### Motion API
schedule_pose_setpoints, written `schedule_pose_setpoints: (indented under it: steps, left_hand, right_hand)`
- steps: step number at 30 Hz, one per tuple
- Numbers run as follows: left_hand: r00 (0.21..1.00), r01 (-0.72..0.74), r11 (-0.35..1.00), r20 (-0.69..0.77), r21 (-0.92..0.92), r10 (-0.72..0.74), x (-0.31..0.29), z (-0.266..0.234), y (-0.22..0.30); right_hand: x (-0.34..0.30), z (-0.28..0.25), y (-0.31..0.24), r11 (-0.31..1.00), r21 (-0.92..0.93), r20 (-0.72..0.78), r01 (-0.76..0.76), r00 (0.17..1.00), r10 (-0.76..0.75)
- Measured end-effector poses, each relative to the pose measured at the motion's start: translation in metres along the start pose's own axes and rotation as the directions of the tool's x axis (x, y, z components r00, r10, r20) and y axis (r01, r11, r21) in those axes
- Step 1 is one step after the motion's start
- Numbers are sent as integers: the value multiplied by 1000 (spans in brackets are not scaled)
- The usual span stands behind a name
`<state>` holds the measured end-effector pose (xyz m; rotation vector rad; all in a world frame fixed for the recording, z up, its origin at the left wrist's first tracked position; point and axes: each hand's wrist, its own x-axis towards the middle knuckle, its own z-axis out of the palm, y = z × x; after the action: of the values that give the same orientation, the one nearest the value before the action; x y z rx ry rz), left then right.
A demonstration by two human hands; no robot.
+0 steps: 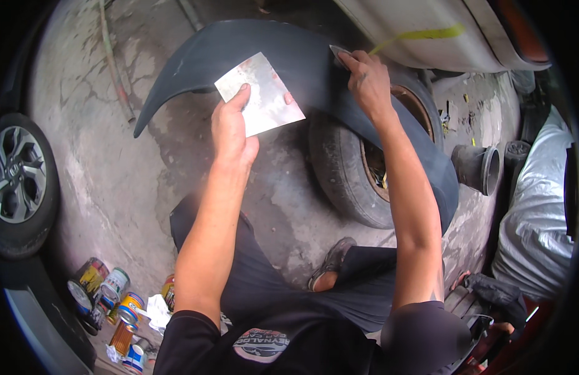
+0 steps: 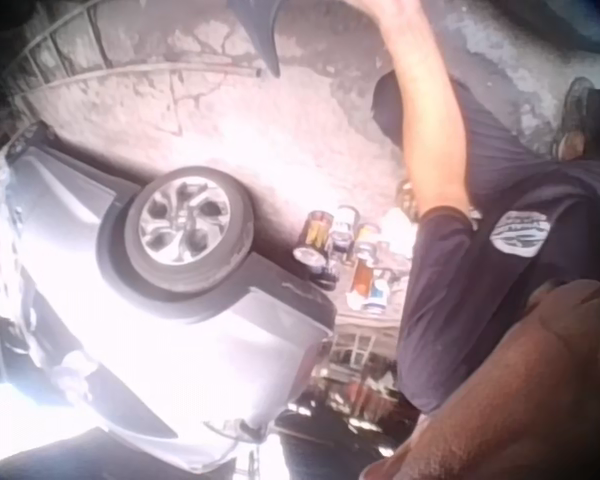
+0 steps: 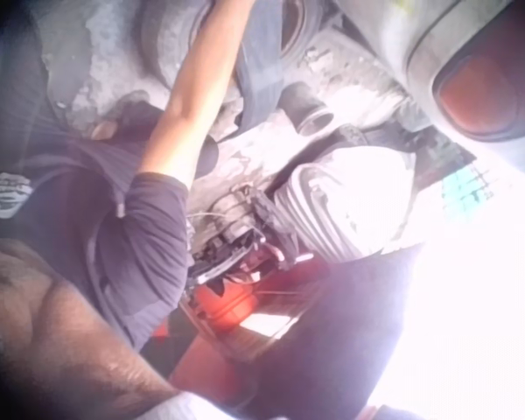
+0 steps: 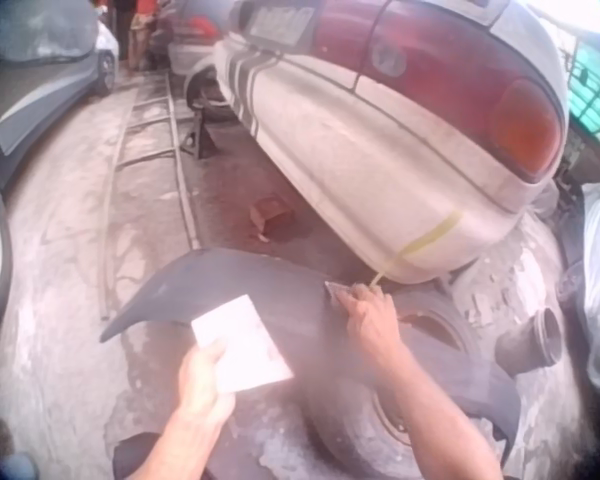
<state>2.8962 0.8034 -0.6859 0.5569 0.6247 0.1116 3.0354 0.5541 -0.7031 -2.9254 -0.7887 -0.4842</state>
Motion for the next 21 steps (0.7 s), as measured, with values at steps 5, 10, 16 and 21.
schedule_pose_setpoints:
  steps: [5, 10, 16, 21]
  left_hand:
    - [1000, 7, 1000, -2, -4, -7, 2, -3, 2]
    - [1000, -13, 1000, -5, -1, 13, 4, -4, 1]
    - [1000, -3, 1000, 10, -4, 3, 6, -3, -2]
    - [999, 4, 1000, 38, -4, -4, 5, -3, -2]
  right_hand:
    - [-27, -11, -22, 998, -2, 3, 58, 998, -58]
    - [-31, -33, -20, 994, 105, 84, 1, 996, -10]
    - [-12, -12, 17, 997, 61, -60, -42, 997, 45]
    - [-14, 4, 15, 999, 24, -59, -35, 998, 36]
